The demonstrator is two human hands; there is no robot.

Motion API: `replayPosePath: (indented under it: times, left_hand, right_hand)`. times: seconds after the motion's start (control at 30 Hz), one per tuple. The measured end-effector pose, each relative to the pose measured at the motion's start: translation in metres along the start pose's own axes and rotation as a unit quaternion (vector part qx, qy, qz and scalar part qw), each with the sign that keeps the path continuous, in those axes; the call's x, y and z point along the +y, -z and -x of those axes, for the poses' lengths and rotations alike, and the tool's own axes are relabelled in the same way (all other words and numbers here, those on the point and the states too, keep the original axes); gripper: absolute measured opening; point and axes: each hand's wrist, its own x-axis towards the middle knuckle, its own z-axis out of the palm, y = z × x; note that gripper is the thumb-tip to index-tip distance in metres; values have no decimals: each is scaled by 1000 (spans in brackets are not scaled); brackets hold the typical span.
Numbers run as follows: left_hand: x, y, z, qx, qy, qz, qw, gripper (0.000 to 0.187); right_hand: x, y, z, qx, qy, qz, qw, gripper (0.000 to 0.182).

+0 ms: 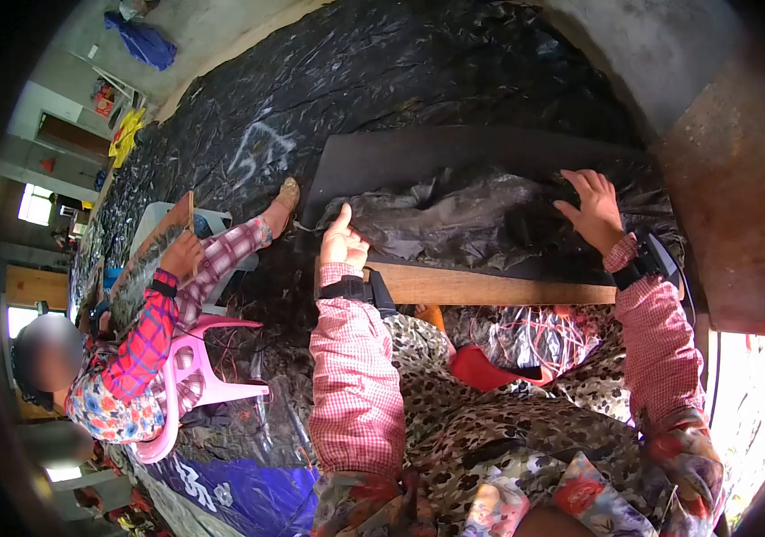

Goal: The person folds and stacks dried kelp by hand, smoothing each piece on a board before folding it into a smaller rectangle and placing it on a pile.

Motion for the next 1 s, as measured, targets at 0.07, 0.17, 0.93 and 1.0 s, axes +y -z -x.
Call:
replayPosePath:
  times: [0.07,0.17,0.93,1.0]
  left_hand:
    - [4,8,-6,58,-45,-79,994,34]
    - [33,-6,3,56,-49,-87,993,48]
    - [55,-7,3,120,-31,-231,965,40]
    - [69,21,-22,65,1,-171,983,21]
  right_hand:
    - [11,6,10,67,59,-5,996,38]
    - [22,12,33,36,111,-41,992,33]
    - [72,36,98,-15,67,-54,996,13]
    - [85,30,98,-20,76,-56,995,14]
